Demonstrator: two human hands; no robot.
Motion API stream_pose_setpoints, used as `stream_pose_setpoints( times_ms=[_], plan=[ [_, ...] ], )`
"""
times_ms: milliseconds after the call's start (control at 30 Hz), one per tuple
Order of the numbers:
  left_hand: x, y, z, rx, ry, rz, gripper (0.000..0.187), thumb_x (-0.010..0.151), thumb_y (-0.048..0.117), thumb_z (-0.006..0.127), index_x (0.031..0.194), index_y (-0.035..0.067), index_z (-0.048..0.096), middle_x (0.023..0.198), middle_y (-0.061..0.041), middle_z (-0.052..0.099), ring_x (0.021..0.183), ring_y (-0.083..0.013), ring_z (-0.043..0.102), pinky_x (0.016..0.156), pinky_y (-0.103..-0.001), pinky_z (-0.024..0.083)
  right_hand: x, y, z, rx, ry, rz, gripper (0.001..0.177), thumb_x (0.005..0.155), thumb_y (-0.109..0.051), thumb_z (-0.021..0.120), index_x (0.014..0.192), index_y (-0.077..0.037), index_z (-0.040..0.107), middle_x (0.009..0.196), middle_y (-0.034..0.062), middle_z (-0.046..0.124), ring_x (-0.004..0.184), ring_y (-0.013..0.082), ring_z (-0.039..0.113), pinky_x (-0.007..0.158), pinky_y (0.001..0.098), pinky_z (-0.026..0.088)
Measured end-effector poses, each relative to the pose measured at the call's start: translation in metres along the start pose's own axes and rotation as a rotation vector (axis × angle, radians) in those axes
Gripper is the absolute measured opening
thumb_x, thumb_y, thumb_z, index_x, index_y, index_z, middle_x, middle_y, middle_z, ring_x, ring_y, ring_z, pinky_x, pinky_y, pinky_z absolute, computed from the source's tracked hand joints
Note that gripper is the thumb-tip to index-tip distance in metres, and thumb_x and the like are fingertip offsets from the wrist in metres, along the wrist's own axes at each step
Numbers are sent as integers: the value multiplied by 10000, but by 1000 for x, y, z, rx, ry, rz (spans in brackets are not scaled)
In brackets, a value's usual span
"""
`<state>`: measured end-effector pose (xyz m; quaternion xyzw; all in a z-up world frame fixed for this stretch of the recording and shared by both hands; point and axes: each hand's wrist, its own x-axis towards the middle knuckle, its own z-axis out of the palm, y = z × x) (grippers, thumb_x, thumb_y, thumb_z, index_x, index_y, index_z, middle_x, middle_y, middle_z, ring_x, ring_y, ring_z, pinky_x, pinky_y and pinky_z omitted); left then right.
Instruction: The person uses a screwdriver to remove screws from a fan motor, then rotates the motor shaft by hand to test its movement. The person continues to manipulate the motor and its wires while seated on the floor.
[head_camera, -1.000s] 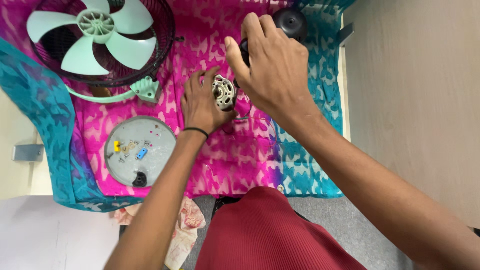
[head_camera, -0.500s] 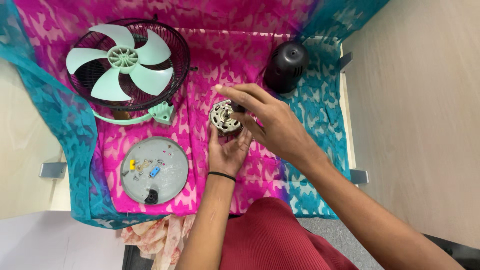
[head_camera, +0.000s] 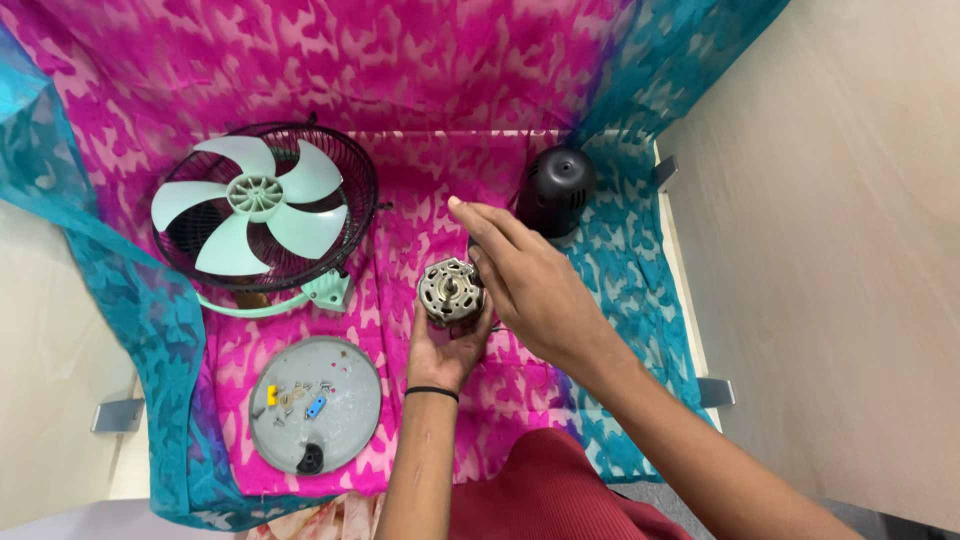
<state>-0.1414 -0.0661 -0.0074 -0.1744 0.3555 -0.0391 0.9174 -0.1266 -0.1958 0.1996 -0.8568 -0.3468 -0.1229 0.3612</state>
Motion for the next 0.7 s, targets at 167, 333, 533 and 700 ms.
stream_pose_setpoints(
  times_ms=[167, 333, 533, 700],
  plan=[
    [-8, -2, 0, -153, 23, -131, 916, 865, 514, 817, 1486, -27, 417, 1422, -293, 495, 1280, -475, 526, 1032, -649, 479, 1, -3, 0, 57, -58, 77, 413, 1026, -75, 554, 1439, -89, 562, 1397, 161, 616, 1197, 351, 667, 965, 403, 549],
    [-7, 5, 3, 67, 112, -115, 968, 806, 600, 736, 1496, 20, 383, 1469, -245, 504, 1326, -430, 537, 1079, -725, 334, 6, -1, 2, 229, -123, 60, 336, 1016, -27, 551, 1330, -87, 655, 1433, 176, 587, 1207, 326, 681, 945, 376, 581],
    [0, 8, -2, 228, -45, -60, 849, 856, 573, 658, 1524, 95, 447, 1469, -242, 525, 1348, -440, 533, 1127, -631, 430, 9, -4, 3, 256, -205, 125, 324, 972, -12, 556, 1257, -94, 684, 1435, 163, 588, 1137, 310, 705, 901, 381, 589],
    [-2, -6, 3, 84, 2, -103, 936, 852, 693, 655, 1501, 58, 428, 1452, -242, 542, 1356, -410, 515, 1084, -630, 412, 10, 2, -1, 235, -182, 69, 311, 946, 7, 579, 1211, -89, 711, 1416, 179, 598, 1164, 347, 693, 925, 392, 580]
  ],
)
